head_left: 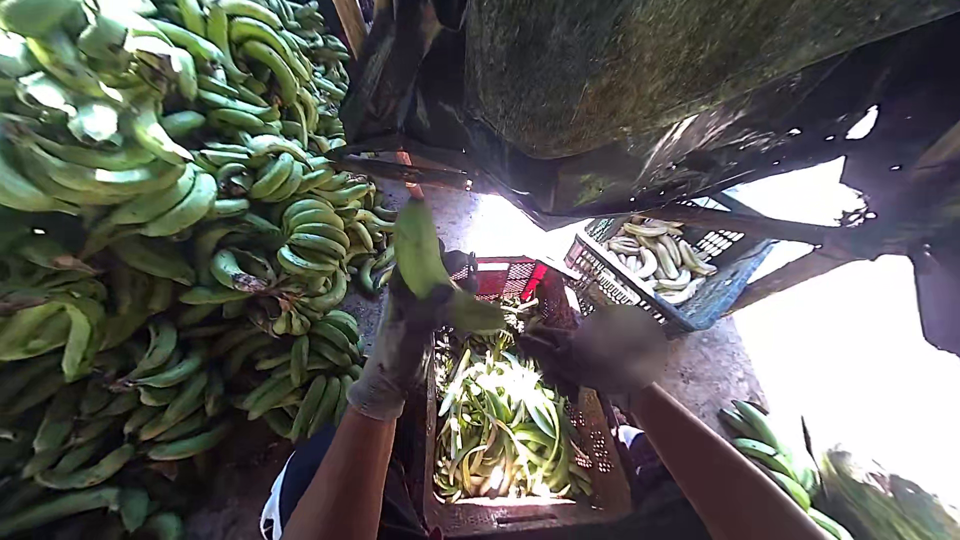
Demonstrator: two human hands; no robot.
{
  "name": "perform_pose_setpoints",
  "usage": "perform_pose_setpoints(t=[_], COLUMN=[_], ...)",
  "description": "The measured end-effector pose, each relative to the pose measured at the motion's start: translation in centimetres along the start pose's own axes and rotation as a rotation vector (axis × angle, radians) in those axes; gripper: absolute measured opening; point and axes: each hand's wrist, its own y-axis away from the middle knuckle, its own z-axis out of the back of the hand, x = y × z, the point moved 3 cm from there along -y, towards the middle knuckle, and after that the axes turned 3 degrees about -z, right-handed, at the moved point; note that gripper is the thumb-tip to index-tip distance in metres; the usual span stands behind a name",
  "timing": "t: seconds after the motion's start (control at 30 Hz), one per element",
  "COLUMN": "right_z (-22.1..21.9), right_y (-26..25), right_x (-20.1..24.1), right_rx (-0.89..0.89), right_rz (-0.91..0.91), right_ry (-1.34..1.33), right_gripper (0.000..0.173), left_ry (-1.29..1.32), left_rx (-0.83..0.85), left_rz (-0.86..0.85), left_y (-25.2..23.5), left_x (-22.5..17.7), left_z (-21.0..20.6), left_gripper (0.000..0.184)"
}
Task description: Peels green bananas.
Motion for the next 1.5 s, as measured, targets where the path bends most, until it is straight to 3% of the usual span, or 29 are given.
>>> perform_pose_setpoints(t=[0.07, 0.13, 0.23, 0.37, 0.43, 0.5, 0.57, 0.63, 0.7, 0.77, 0.83, 0.9, 1.0, 1.07, 1.13, 1.23, 1.4, 1.43, 1.5], right_z=[0.6, 0.2, -0.9, 0.5, 3.3, 6.2, 7.3, 5.8, 2.8, 0.0, -1.5, -1.0, 2.4, 5.7, 8.1, 5.8, -0.5, -0.7, -0.3], right_y=[1.7, 2.4, 2.7, 1.8, 1.5, 1.3, 2.0, 2.8, 3.1, 3.4, 3.2, 2.9, 2.4, 2.0, 2.2, 3.0, 3.8, 3.9, 3.8], right_x=[1.9, 2.8, 3.0, 4.6, 5.0, 4.5, 3.9, 4.1, 4.2, 4.2, 4.3, 4.8, 5.9, 5.8, 5.3, 4.7, 4.5, 4.7, 5.2], right_rx=[-0.145, -0.307, -0.494, -0.716, -0.862, -0.935, -0.895, -0.683, -0.430, -0.314, -0.308, -0.374, -0.656, -0.872, -0.962, -0.786, -0.392, -0.375, -0.422], right_rz=[0.349, 0.700, 0.936, 0.878, 0.736, 0.566, 0.552, 0.653, 0.790, 0.903, 0.950, 0.945, 0.943, 0.760, 0.650, 0.746, 0.945, 0.965, 0.999], right_ry=[0.067, 0.236, 0.444, 0.482, 0.412, 0.326, 0.272, 0.135, 0.036, 0.170, 0.266, 0.336, 0.324, 0.317, 0.321, 0.291, 0.317, 0.328, 0.372], right_gripper=[0.042, 0.045, 0.052, 0.044, 0.043, 0.052, 0.056, 0.047, 0.037, 0.042, 0.049, 0.048, 0.033, 0.041, 0.050, 0.047, 0.048, 0.048, 0.049], left_ry=[-0.072, -0.187, -0.218, -0.020, -0.030, 0.008, 0.092, 0.063, -0.038, -0.135, -0.119, -0.016, 0.052, -0.109, -0.192, -0.010, -0.171, -0.169, -0.066], left_rx=[-0.078, -0.100, -0.057, 0.045, 0.083, 0.132, 0.198, 0.187, 0.095, -0.075, -0.132, -0.038, 0.129, 0.202, 0.202, 0.078, -0.257, -0.293, -0.202], left_rz=[0.069, 0.137, 0.196, 0.190, 0.223, 0.317, 0.392, 0.355, 0.243, 0.165, 0.158, 0.152, 0.197, 0.249, 0.278, 0.275, 0.045, 0.001, -0.022], left_y=[0.2, 0.4, 0.7, 1.5, 1.9, 2.2, 2.2, 1.6, 0.9, 0.3, 0.2, 1.0, 2.3, 3.0, 3.3, 2.0, 0.3, 0.2, 0.7], left_x=[-0.1, -0.3, 0.5, 1.3, 1.3, 0.9, 0.5, 0.3, 0.4, 0.5, 0.4, 0.7, 1.3, 1.5, 1.3, 1.7, 0.8, 0.5, 0.3], left_z=[1.2, 1.8, 1.0, -1.9, -2.4, -2.2, -1.3, -0.4, 0.5, 1.0, 0.8, -0.1, -2.1, -2.6, -2.9, -1.9, 0.2, 0.1, -0.2], left_gripper=[0.053, 0.047, 0.047, 0.045, 0.047, 0.050, 0.051, 0.048, 0.047, 0.047, 0.054, 0.056, 0.053, 0.055, 0.051, 0.042, 0.063, 0.067, 0.067])
